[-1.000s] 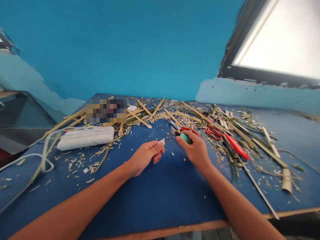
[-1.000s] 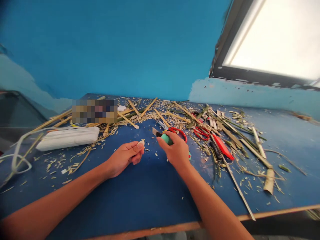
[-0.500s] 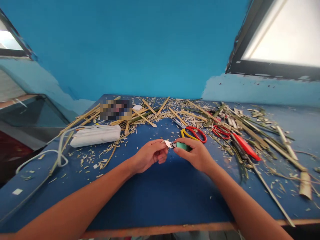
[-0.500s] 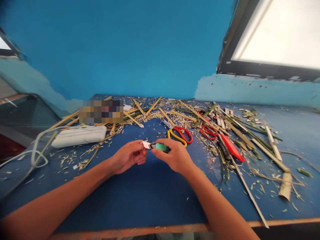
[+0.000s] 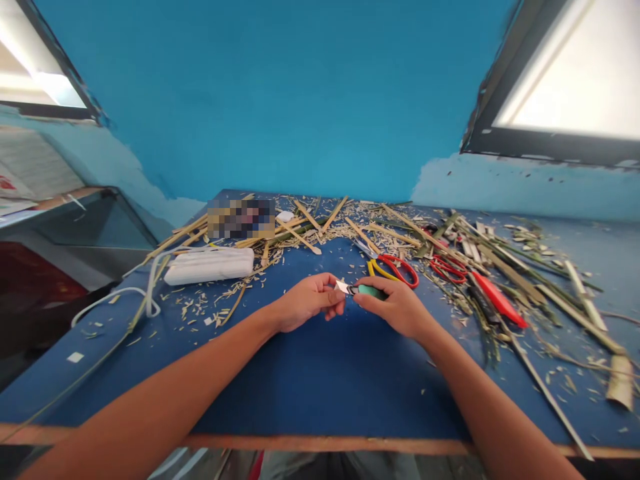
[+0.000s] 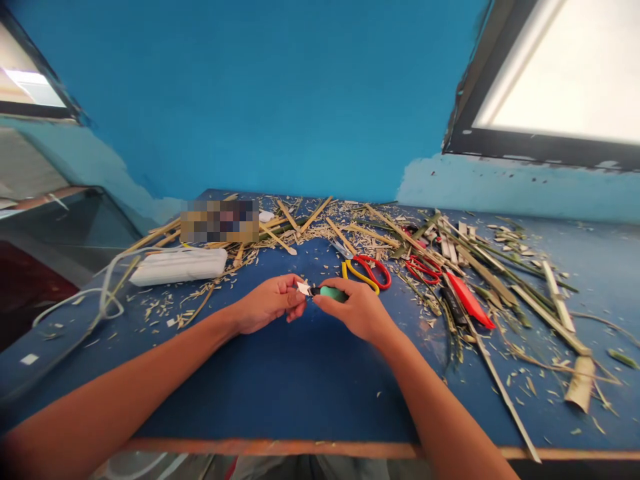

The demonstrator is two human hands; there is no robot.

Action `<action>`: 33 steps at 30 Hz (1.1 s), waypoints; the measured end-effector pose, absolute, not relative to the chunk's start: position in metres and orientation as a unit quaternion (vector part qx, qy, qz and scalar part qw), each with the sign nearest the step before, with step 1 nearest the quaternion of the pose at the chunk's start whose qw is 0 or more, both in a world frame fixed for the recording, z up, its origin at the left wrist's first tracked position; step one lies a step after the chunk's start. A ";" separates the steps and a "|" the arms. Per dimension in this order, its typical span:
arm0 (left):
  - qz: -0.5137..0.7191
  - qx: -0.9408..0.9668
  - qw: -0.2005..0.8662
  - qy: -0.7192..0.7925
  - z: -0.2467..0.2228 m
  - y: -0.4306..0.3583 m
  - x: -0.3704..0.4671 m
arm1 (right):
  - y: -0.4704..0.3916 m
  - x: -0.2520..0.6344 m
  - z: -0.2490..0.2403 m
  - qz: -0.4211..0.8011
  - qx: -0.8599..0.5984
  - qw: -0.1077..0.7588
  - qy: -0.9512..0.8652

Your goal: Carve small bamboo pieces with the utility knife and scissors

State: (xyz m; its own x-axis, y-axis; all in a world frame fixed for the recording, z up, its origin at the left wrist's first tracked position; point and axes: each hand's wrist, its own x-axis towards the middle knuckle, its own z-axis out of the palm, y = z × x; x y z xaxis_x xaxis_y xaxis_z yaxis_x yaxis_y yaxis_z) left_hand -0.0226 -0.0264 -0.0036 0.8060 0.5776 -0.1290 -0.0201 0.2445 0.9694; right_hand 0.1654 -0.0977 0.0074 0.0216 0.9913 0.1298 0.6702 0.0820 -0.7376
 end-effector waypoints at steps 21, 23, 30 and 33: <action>0.216 0.627 0.716 0.219 -0.004 -0.022 -0.024 | -0.100 0.167 0.006 0.256 -0.645 0.335 -0.637; 0.209 0.646 0.702 0.213 -0.003 -0.021 -0.024 | -0.099 0.167 0.005 0.252 -0.646 0.335 -0.638; 0.198 0.667 0.681 0.231 -0.005 -0.022 -0.022 | -0.097 0.168 0.003 0.214 -0.641 0.326 -0.661; 0.202 0.658 0.685 0.238 -0.006 -0.022 -0.022 | -0.096 0.167 0.001 0.201 -0.638 0.333 -0.665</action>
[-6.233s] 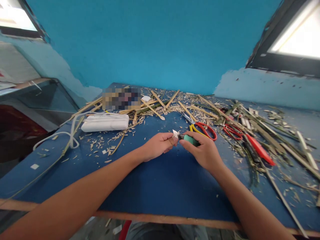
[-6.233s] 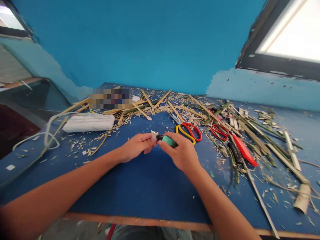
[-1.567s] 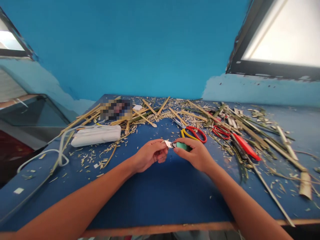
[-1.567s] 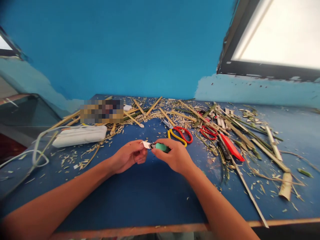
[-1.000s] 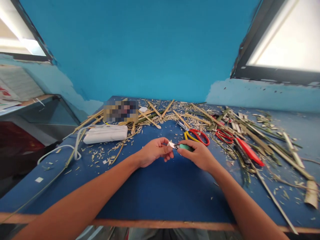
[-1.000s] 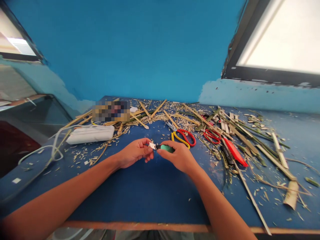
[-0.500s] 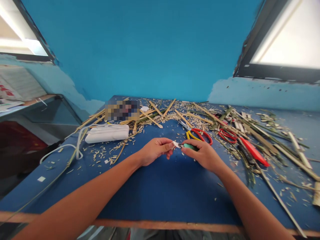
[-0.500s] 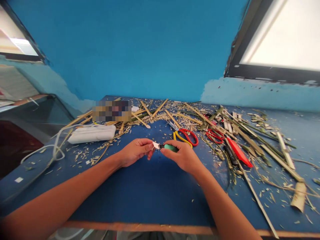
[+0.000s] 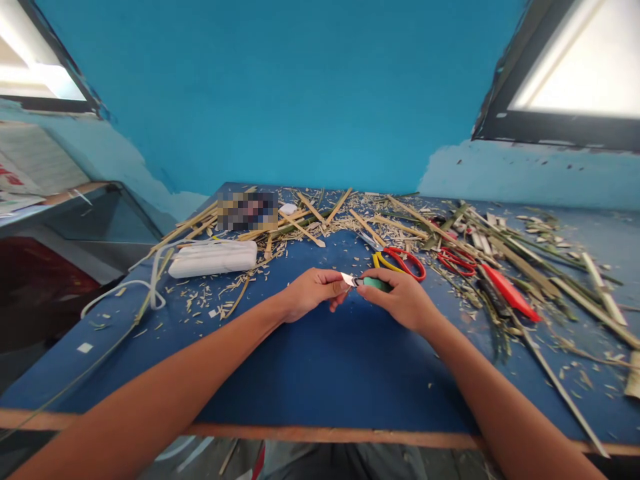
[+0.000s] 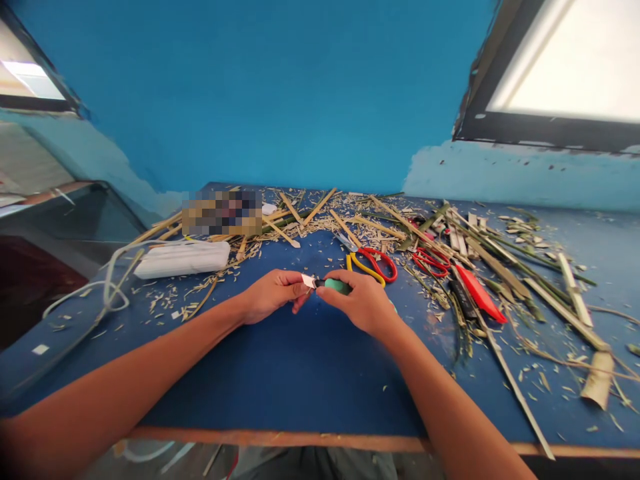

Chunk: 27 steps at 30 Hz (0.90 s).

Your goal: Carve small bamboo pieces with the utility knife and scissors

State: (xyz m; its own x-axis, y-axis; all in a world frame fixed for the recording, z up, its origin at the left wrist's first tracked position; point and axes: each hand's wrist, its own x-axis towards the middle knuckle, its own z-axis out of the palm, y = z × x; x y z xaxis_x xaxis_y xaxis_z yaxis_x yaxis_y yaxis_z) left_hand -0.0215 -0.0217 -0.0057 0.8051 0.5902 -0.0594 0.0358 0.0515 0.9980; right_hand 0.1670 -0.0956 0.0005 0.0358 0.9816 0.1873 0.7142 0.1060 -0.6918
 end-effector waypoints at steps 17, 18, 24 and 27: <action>0.244 0.569 0.755 0.217 -0.007 -0.022 -0.022 | -0.098 0.165 0.007 0.224 -0.621 0.362 -0.659; 0.243 0.568 0.756 0.217 -0.008 -0.021 -0.022 | -0.098 0.165 0.007 0.225 -0.621 0.357 -0.661; 0.218 0.623 0.721 0.210 -0.010 -0.020 -0.024 | -0.097 0.165 0.005 0.221 -0.633 0.333 -0.663; 0.212 0.655 0.695 0.205 -0.008 -0.020 -0.023 | -0.096 0.167 0.003 0.207 -0.638 0.326 -0.666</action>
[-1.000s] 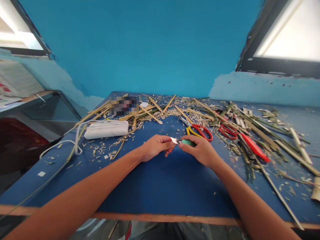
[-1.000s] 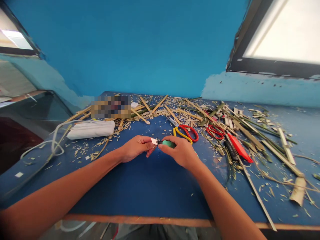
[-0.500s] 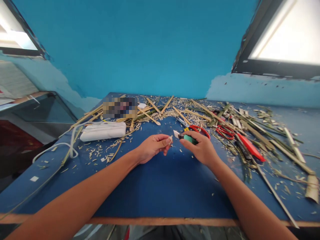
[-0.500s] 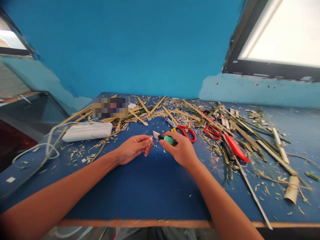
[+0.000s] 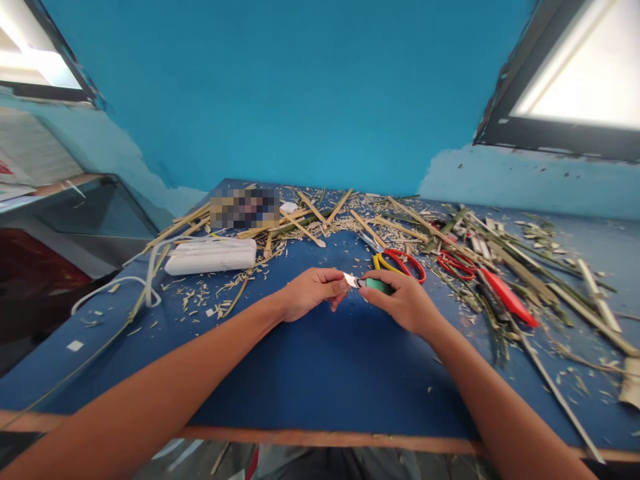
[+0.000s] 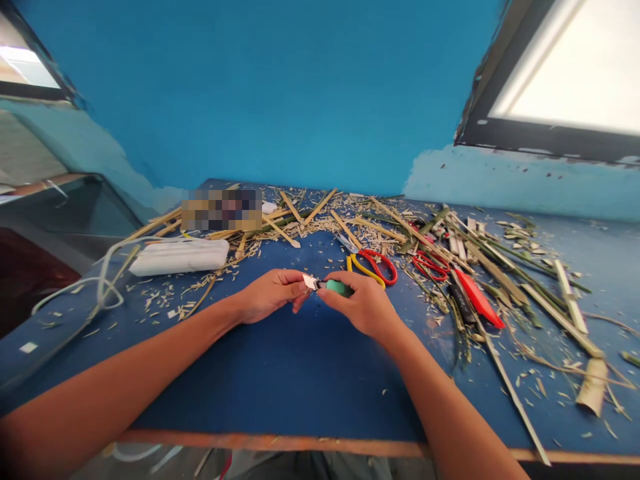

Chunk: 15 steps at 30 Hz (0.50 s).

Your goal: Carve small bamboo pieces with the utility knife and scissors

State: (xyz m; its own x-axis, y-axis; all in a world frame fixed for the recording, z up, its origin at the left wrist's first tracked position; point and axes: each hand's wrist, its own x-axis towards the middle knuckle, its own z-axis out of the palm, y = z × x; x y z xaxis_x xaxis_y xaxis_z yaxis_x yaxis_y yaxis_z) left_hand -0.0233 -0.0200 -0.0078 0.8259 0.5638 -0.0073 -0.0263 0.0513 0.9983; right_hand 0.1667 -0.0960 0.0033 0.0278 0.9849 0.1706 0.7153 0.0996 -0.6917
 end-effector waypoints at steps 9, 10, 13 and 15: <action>0.197 0.687 0.655 0.245 -0.008 -0.022 -0.019 | -0.096 0.168 0.000 0.197 -0.655 0.294 -0.667; 0.200 0.684 0.657 0.246 -0.007 -0.023 -0.019 | -0.095 0.168 -0.001 0.196 -0.655 0.297 -0.666; 0.219 0.665 0.669 0.249 -0.006 -0.024 -0.019 | -0.094 0.165 -0.002 0.185 -0.644 0.329 -0.665; 0.235 0.641 0.685 0.256 -0.006 -0.024 -0.019 | -0.094 0.162 -0.003 0.169 -0.630 0.357 -0.669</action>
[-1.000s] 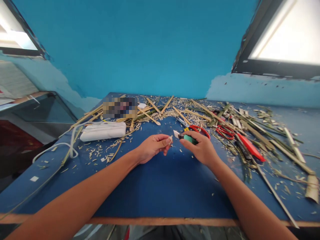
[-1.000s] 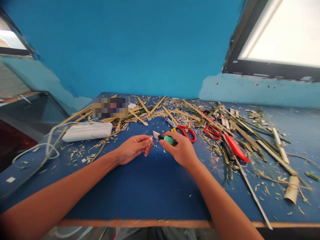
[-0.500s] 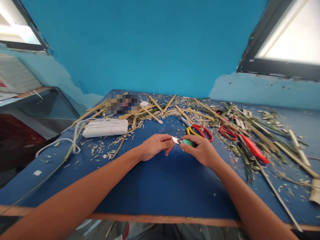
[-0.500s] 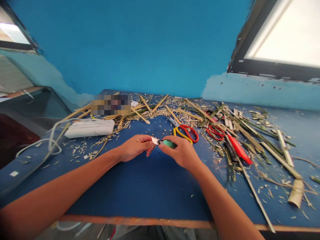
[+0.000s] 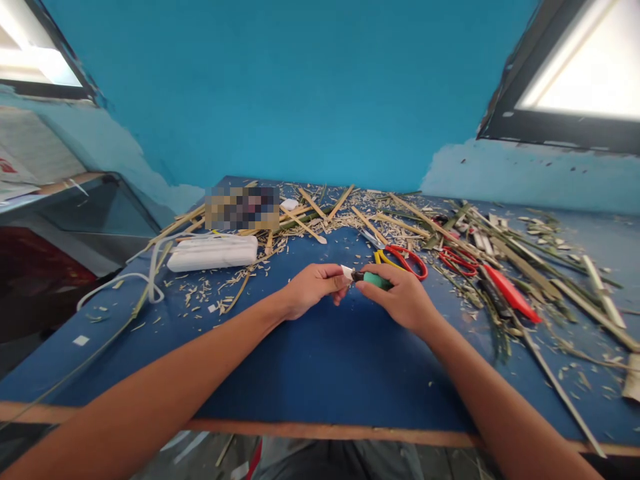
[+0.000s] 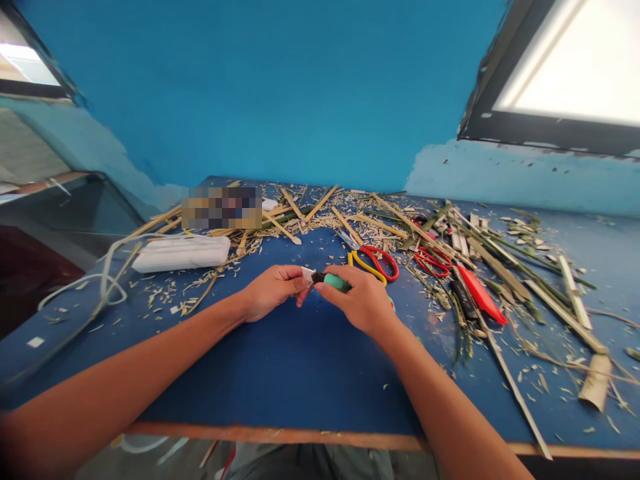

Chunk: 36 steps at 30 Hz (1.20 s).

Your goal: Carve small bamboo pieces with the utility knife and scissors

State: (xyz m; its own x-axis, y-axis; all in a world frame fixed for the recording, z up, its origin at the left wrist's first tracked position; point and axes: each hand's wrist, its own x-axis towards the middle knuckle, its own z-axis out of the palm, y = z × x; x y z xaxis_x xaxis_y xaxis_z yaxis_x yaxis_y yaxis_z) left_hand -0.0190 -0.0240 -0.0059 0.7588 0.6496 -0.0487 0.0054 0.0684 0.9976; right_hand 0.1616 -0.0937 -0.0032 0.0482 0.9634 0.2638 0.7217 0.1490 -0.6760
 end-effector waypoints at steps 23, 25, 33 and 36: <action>0.281 0.542 0.754 0.243 -0.009 -0.021 -0.019 | -0.096 0.165 -0.001 0.173 -0.617 0.380 -0.667; 0.275 0.543 0.757 0.238 -0.009 -0.021 -0.020 | -0.096 0.165 0.000 0.187 -0.612 0.371 -0.673; 0.255 0.599 0.725 0.224 -0.010 -0.020 -0.021 | -0.097 0.165 0.001 0.197 -0.606 0.359 -0.682; 0.253 0.639 0.690 0.227 -0.009 -0.020 -0.020 | -0.097 0.164 0.001 0.196 -0.599 0.355 -0.690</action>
State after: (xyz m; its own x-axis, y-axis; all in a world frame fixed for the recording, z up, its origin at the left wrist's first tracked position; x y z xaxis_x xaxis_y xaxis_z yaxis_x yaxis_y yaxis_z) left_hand -0.0203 -0.0202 -0.0093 0.7684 0.6399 0.0102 -0.0587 0.0547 0.9968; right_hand 0.1644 -0.0970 0.0013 -0.0302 0.9665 0.2550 0.6882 0.2051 -0.6959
